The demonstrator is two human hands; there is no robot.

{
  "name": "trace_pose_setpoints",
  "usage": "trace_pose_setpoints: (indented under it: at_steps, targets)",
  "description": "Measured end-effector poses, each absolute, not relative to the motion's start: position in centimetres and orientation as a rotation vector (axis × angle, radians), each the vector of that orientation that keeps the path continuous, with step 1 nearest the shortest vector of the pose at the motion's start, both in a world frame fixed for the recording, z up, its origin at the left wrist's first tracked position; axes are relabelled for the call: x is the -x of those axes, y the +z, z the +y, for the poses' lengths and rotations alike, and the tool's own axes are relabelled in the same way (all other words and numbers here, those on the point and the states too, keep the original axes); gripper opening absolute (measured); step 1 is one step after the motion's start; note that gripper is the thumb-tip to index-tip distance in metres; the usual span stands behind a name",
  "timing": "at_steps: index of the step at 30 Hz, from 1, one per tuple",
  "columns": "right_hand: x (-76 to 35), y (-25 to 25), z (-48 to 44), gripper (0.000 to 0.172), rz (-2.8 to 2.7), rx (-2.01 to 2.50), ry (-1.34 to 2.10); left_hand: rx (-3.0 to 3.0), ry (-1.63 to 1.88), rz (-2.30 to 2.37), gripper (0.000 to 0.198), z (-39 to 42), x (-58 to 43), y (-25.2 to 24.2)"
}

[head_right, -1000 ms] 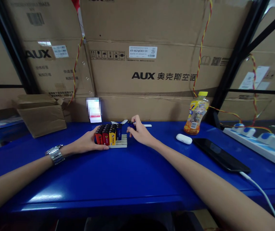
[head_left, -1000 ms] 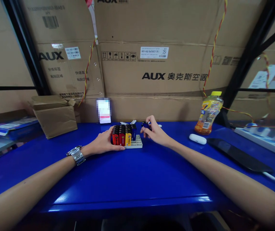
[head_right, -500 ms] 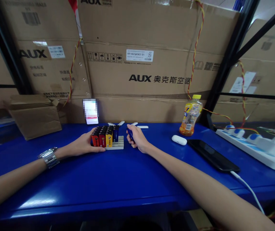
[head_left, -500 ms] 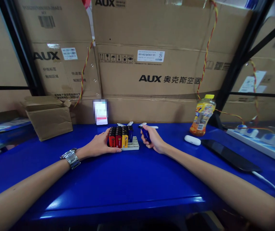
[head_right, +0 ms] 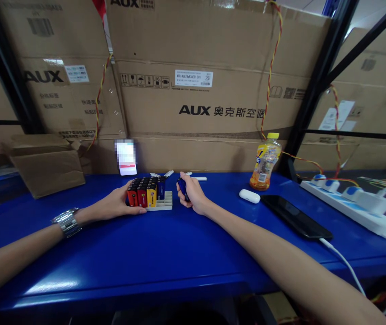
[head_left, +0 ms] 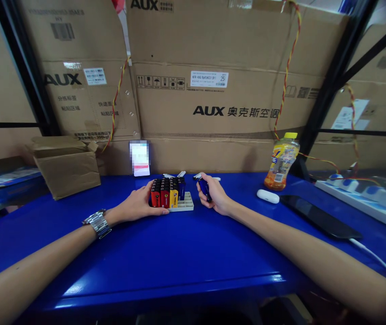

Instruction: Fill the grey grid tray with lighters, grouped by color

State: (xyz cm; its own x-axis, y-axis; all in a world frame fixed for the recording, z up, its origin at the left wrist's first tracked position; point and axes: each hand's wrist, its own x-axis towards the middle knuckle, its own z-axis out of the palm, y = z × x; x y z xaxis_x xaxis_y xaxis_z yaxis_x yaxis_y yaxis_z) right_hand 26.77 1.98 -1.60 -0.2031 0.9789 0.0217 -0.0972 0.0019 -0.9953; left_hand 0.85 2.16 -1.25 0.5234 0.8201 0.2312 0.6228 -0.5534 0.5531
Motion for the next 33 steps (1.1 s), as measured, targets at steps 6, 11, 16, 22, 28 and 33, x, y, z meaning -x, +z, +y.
trace_pose_setpoints:
  at_steps: [6, 11, 16, 22, 28, 33]
  targets:
    - [-26.88, -1.96, 1.99, 0.036, -1.352, 0.96, 1.346, -2.368, 0.668, 1.173, 0.09, 2.43, -0.62, -1.5]
    - [-26.88, -2.4, 1.88, 0.02, -1.402, 0.897, 1.274, -2.365, 0.657, 1.196, 0.09, 2.37, -0.71, -1.45]
    - [-26.76, -2.63, 1.87, 0.017, -1.425, 0.912, 1.179, -2.387, 0.667, 1.165, 0.088, 2.41, -0.77, -1.55]
    - [-26.76, -2.55, 1.98, 0.015, -1.407, 0.921, 1.191, -2.401, 0.656, 1.166, 0.09, 2.48, -0.73, -1.59]
    - [-26.81, -2.45, 1.78, 0.017, -1.392, 0.878, 1.234, -2.411, 0.634, 1.191, 0.088, 2.4, -0.9, -1.33]
    - [-26.84, -2.47, 1.8, 0.02, -1.391, 0.875, 1.237, -2.392, 0.62, 1.217, 0.086, 2.36, -0.99, -1.25]
